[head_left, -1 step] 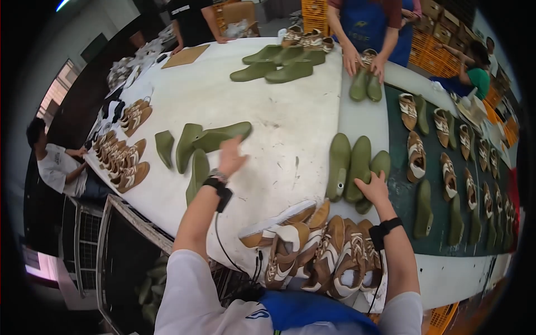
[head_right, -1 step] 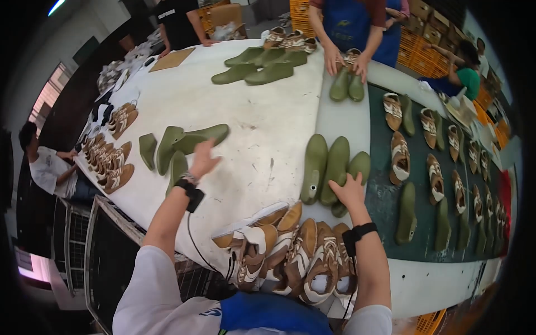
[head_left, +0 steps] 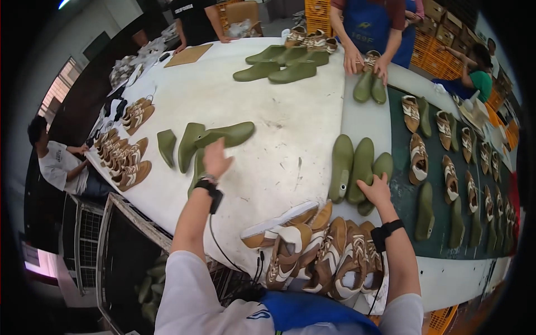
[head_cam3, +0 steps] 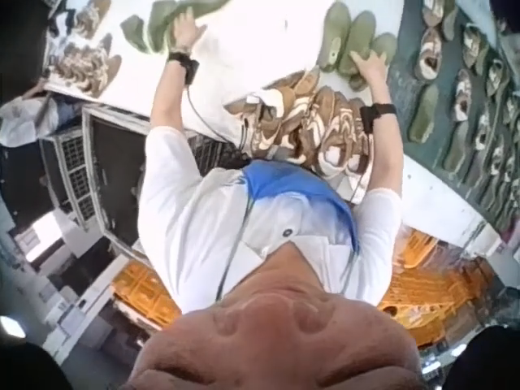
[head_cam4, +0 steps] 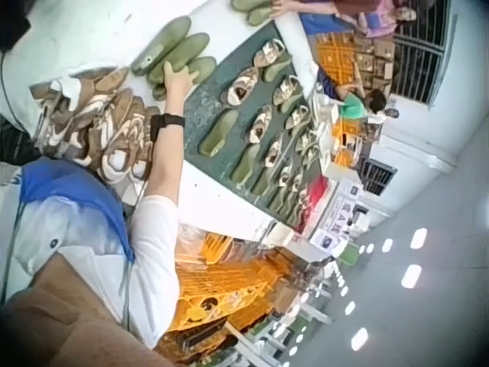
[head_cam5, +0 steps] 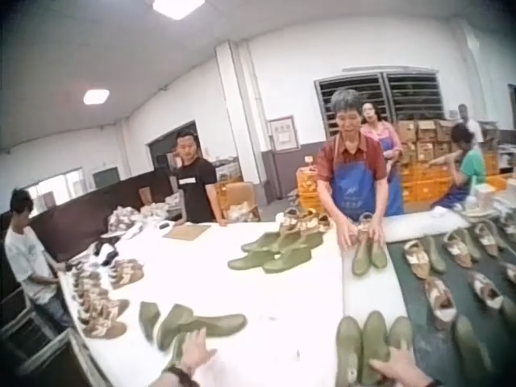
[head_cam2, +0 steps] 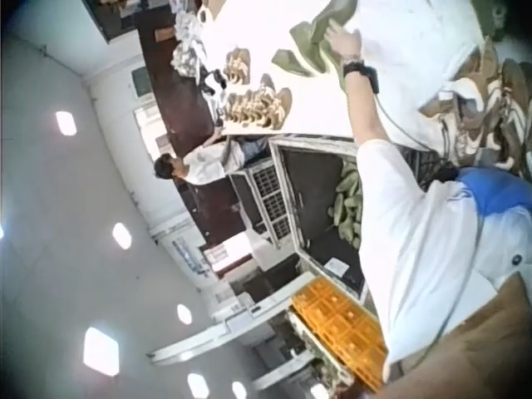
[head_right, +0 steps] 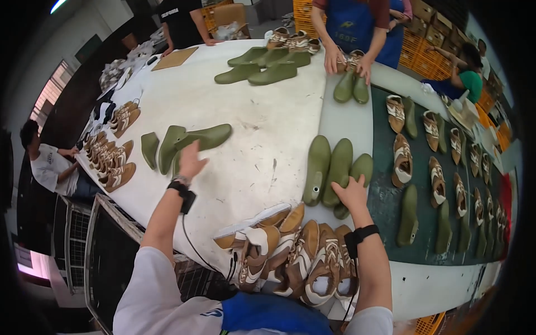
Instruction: The recorder is matching finished brown and white shoes with green plastic shoe lasts and organizing them on a factory workbench and conveyor belt.
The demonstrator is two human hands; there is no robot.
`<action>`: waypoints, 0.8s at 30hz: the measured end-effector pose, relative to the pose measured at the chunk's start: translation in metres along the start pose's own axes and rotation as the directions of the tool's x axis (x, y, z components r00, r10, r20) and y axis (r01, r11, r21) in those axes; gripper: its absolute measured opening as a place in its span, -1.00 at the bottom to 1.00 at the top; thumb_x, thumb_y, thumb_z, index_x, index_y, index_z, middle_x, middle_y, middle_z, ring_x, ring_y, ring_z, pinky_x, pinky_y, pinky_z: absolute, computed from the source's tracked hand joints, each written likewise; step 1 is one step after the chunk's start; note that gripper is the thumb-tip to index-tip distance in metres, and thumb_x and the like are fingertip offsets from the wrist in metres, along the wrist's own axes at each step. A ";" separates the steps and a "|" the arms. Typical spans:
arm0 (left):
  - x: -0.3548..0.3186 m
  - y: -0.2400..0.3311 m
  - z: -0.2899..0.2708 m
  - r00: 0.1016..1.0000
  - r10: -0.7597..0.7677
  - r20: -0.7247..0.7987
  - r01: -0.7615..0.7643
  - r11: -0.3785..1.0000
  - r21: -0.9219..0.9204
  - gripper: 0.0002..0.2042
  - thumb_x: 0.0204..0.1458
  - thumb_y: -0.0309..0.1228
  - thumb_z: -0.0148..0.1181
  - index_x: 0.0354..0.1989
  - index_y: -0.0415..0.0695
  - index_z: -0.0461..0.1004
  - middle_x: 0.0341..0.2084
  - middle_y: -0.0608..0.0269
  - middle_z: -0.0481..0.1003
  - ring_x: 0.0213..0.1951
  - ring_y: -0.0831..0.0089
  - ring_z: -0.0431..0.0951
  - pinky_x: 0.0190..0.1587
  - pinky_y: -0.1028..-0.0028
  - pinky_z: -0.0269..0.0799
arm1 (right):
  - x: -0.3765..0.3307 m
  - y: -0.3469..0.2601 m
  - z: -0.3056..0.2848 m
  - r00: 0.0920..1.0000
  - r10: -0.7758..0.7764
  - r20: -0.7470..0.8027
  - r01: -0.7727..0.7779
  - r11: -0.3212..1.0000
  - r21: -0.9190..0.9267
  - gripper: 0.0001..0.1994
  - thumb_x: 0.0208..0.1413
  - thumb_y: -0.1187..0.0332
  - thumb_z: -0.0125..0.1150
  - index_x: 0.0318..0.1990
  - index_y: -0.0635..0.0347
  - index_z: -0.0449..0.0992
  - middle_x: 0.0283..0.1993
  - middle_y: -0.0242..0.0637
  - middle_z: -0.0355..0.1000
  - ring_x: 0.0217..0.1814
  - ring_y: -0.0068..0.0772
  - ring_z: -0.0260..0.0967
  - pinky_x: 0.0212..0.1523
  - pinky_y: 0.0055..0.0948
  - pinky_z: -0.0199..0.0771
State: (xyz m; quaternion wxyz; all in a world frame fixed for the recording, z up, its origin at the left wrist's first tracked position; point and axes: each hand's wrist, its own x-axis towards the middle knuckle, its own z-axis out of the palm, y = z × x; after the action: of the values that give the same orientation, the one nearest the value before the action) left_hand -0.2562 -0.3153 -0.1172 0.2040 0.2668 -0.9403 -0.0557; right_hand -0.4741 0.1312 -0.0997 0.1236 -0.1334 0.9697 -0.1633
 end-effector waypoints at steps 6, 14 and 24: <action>-0.141 -0.165 -0.020 0.527 -0.609 0.592 0.754 0.657 0.005 0.18 -0.47 0.00 0.36 0.29 -0.01 -0.37 0.08 -0.24 0.11 0.09 -0.04 0.22 0.12 0.26 0.19 | -0.003 -0.025 0.007 0.999 -0.049 0.020 0.049 0.999 0.003 -0.30 -0.22 -0.16 0.10 -0.01 0.25 0.37 0.25 0.19 -0.07 0.05 0.10 0.25 0.04 -0.22 0.27; -0.130 -0.005 -0.056 0.935 -0.249 0.253 0.152 0.925 0.348 -0.06 -0.37 -0.17 0.36 0.26 0.14 -0.09 -0.04 -0.30 0.20 -0.08 -0.12 0.35 -0.09 0.22 0.36 | -0.004 -0.018 0.000 1.000 -0.002 -0.020 0.001 0.999 -0.038 -0.33 -0.22 -0.15 0.09 -0.07 0.25 0.41 0.23 0.18 -0.04 -0.01 0.10 0.30 0.00 -0.22 0.31; -0.070 0.063 0.005 0.839 -0.135 0.528 0.331 0.896 -0.296 -0.46 -0.25 -0.23 0.20 -0.10 -0.31 0.28 -0.33 -0.13 0.48 -0.25 0.03 0.50 -0.16 0.28 0.41 | 0.001 -0.018 0.008 1.000 0.006 -0.001 -0.006 1.000 -0.016 -0.33 -0.24 -0.18 0.10 -0.09 0.22 0.44 0.25 0.14 -0.08 0.03 0.27 0.22 0.00 -0.19 0.32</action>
State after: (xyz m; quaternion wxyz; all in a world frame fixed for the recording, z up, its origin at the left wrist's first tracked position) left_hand -0.2345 -0.2247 -0.1325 -0.0046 0.3141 -0.8918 -0.3255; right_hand -0.4691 0.1124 -0.1005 0.1227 -0.1316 0.9714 -0.1551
